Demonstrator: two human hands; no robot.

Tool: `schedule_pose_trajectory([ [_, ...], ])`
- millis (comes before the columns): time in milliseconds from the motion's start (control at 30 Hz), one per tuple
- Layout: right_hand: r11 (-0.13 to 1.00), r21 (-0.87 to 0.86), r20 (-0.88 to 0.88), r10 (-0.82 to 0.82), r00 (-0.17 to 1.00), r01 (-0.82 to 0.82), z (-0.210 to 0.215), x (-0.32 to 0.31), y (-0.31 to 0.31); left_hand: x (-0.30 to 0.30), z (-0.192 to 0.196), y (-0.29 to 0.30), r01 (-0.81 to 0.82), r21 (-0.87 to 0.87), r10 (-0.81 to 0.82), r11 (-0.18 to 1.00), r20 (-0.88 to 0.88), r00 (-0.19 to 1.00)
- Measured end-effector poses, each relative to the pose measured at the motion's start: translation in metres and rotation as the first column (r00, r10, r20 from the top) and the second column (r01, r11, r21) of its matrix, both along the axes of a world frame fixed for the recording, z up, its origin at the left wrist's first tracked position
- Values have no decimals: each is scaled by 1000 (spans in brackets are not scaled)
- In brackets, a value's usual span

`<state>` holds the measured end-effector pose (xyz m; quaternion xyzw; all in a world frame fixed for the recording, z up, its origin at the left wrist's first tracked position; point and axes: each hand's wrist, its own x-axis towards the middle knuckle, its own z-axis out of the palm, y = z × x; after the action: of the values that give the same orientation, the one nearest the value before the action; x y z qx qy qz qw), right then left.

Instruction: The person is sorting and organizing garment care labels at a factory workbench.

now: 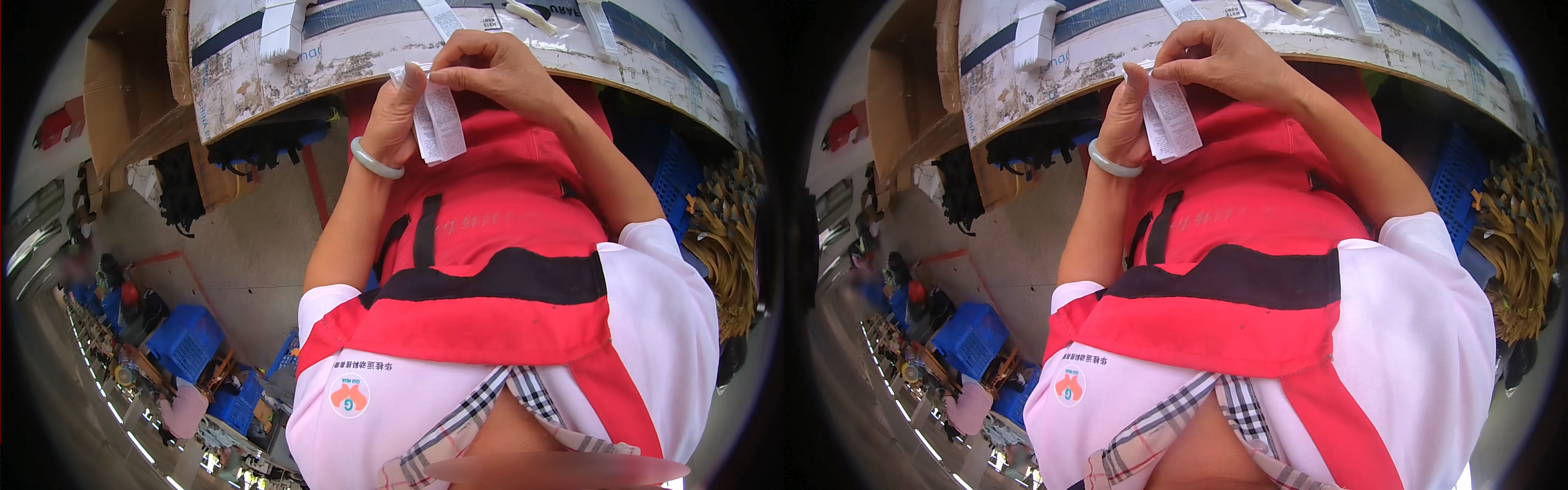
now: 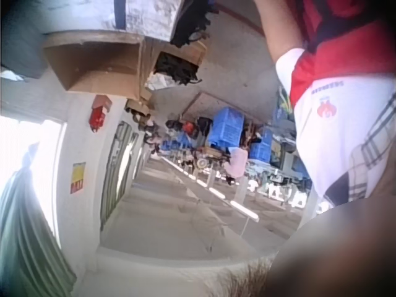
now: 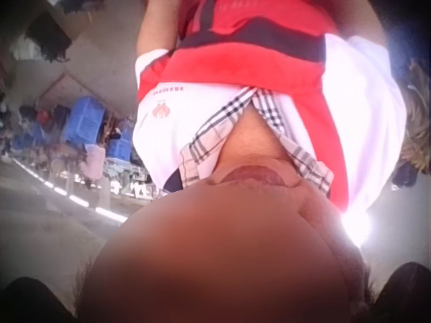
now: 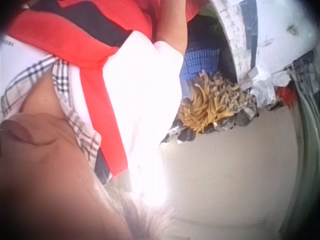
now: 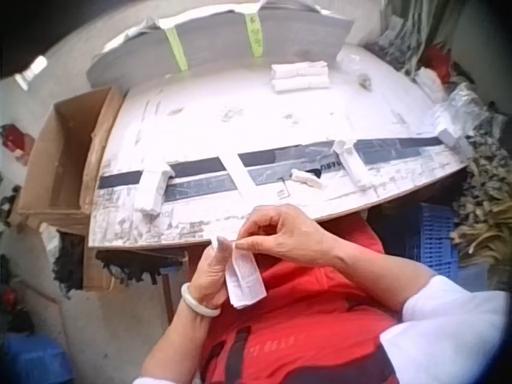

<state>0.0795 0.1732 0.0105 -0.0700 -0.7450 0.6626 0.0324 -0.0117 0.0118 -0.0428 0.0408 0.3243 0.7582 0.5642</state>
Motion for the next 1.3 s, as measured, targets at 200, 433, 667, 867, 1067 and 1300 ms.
schedule_pose_trajectory([
  [200, 927, 354, -102, -92, 991, 122, -12, 4, 19, -1, -5, -8, 49, -80, -59, 996, -122, 991],
  [433, 274, 813, -401, -376, 835, 514, -37, 13, 87, -3, 2, 0, -4, -74, -7, 997, -149, 989],
  [667, 303, 759, -468, -363, 806, 577, -34, 2, 78, -5, 2, 0, -27, -71, 17, 997, -134, 991],
  [867, 565, 694, -455, -137, 880, 446, -30, -56, 52, -5, 5, 1, -19, -114, 2, 993, -156, 988],
  [1067, 520, 756, -341, -205, 917, 397, -40, -48, 43, -3, 5, -4, -78, -148, 45, 986, -216, 975],
  [1300, 619, 617, -430, -251, 867, 485, -46, -39, 42, -7, 2, 11, -233, -267, 53, 935, -545, 837],
])
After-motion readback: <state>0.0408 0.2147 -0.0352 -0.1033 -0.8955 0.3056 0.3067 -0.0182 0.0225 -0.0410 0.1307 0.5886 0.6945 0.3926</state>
